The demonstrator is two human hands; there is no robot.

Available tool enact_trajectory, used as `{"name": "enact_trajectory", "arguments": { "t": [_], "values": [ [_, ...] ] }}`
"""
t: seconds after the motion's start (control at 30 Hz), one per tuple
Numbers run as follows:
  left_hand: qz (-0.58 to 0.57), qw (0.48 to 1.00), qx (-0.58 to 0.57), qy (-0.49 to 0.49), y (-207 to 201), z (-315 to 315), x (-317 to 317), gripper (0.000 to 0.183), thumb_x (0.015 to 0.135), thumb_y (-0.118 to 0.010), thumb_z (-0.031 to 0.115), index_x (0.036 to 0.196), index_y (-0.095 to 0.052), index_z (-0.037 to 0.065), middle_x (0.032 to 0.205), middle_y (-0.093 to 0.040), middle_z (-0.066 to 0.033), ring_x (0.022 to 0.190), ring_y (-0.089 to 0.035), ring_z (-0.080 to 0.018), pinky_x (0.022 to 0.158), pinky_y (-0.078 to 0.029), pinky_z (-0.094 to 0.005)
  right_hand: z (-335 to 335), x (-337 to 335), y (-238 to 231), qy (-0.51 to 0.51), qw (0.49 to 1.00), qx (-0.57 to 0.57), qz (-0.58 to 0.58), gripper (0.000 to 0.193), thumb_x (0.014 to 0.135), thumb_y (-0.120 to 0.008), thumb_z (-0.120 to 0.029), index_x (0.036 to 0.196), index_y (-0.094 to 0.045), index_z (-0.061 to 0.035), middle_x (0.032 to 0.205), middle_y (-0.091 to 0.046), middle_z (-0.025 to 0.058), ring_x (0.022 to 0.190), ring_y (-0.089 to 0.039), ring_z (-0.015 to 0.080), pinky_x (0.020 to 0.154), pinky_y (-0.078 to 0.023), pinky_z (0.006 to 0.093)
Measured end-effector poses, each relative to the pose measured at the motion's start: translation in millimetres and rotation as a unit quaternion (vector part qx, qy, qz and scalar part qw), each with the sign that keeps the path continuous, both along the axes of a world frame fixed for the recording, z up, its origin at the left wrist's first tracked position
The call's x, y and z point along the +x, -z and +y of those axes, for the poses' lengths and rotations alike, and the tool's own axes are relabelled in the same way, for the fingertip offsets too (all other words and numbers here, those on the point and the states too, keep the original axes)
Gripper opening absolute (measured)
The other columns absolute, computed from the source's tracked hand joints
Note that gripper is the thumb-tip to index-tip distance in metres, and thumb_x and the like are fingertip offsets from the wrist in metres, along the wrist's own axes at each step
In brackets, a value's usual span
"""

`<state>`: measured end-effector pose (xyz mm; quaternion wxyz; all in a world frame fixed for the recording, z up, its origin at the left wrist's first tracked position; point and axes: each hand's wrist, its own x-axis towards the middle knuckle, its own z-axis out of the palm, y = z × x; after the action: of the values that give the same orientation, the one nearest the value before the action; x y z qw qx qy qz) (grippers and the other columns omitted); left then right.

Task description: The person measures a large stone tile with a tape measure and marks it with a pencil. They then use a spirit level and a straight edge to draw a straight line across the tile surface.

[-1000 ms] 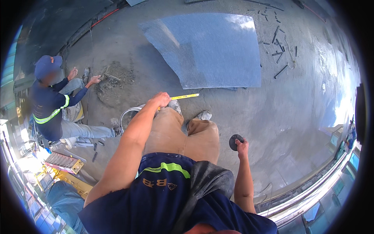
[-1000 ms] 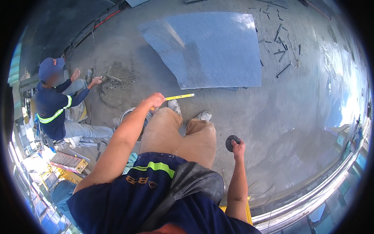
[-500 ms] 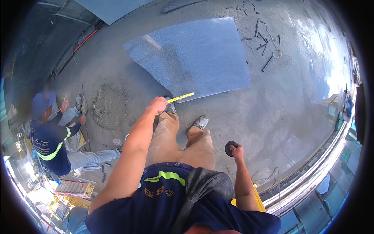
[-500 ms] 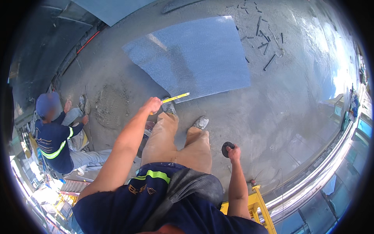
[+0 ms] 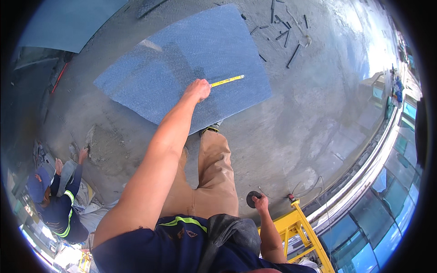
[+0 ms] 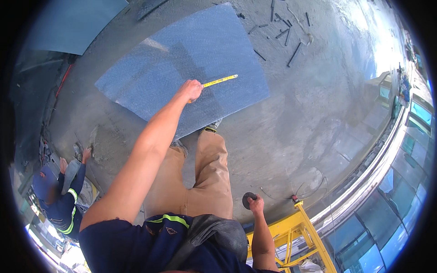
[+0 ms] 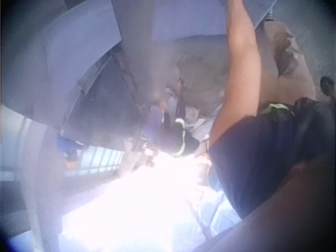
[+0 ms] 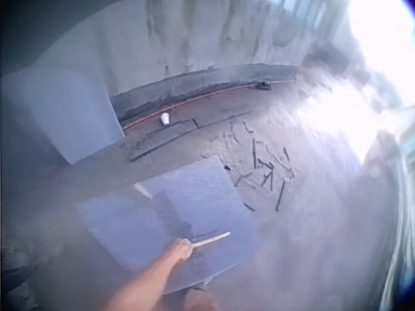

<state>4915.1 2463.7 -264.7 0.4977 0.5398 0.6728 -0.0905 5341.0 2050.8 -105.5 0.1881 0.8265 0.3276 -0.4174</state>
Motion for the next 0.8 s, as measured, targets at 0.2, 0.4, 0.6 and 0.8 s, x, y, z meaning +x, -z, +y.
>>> {"name": "enact_trajectory", "arguments": {
  "t": [0.2, 0.4, 0.6, 0.8],
  "values": [
    [-0.016, 1.000, 0.010, -0.015, 51.1, 81.2, 61.4, 0.037, 0.097, -0.046, 0.033, 0.107, -0.068, 0.005, 0.110, -0.066, -0.0203, 0.105, -0.062, -0.0383, 0.091, -0.049, -0.0470, 5.1, 40.4, -15.3, 0.056, 0.997, -0.056, -0.006, 0.035, 0.070, -0.071, -0.026, 0.092, -0.066, 0.0010, 0.085, -0.068, 0.0217, 0.085, -0.066, 0.0371, 0.077, -0.050, 0.0419],
    [-0.025, 0.998, -0.015, -0.053, 91.1, 120.3, 102.1, 0.038, 0.097, -0.046, 0.033, 0.107, -0.068, 0.004, 0.111, -0.066, -0.0203, 0.106, -0.061, -0.0381, 0.091, -0.049, -0.0468, -1.6, 70.0, -17.3, 0.087, 0.992, -0.089, -0.005, 0.035, 0.072, -0.073, -0.027, 0.093, -0.066, -0.0002, 0.088, -0.068, 0.0223, 0.089, -0.065, 0.0397, 0.079, -0.050, 0.0434],
    [-0.014, 0.999, -0.019, -0.043, 118.1, 133.3, 100.7, 0.039, 0.097, -0.046, 0.035, 0.111, -0.067, 0.005, 0.113, -0.065, -0.0201, 0.108, -0.060, -0.0379, 0.092, -0.049, -0.0469, 7.5, 74.6, -12.2, 0.107, 0.988, -0.107, 0.017, 0.036, 0.072, -0.073, -0.026, 0.095, -0.066, -0.0001, 0.088, -0.068, 0.0216, 0.087, -0.066, 0.0375, 0.077, -0.050, 0.0423],
    [0.012, 0.998, -0.040, -0.039, 123.1, 119.1, 67.2, 0.041, 0.098, -0.045, 0.038, 0.109, -0.066, 0.005, 0.114, -0.064, -0.0200, 0.112, -0.058, -0.0378, 0.095, -0.047, -0.0466, 30.9, 63.1, -8.5, 0.083, 0.994, -0.067, 0.034, 0.036, 0.070, -0.073, -0.024, 0.091, -0.066, 0.0029, 0.081, -0.068, 0.0219, 0.081, -0.067, 0.0362, 0.073, -0.050, 0.0415]
  ]
}}
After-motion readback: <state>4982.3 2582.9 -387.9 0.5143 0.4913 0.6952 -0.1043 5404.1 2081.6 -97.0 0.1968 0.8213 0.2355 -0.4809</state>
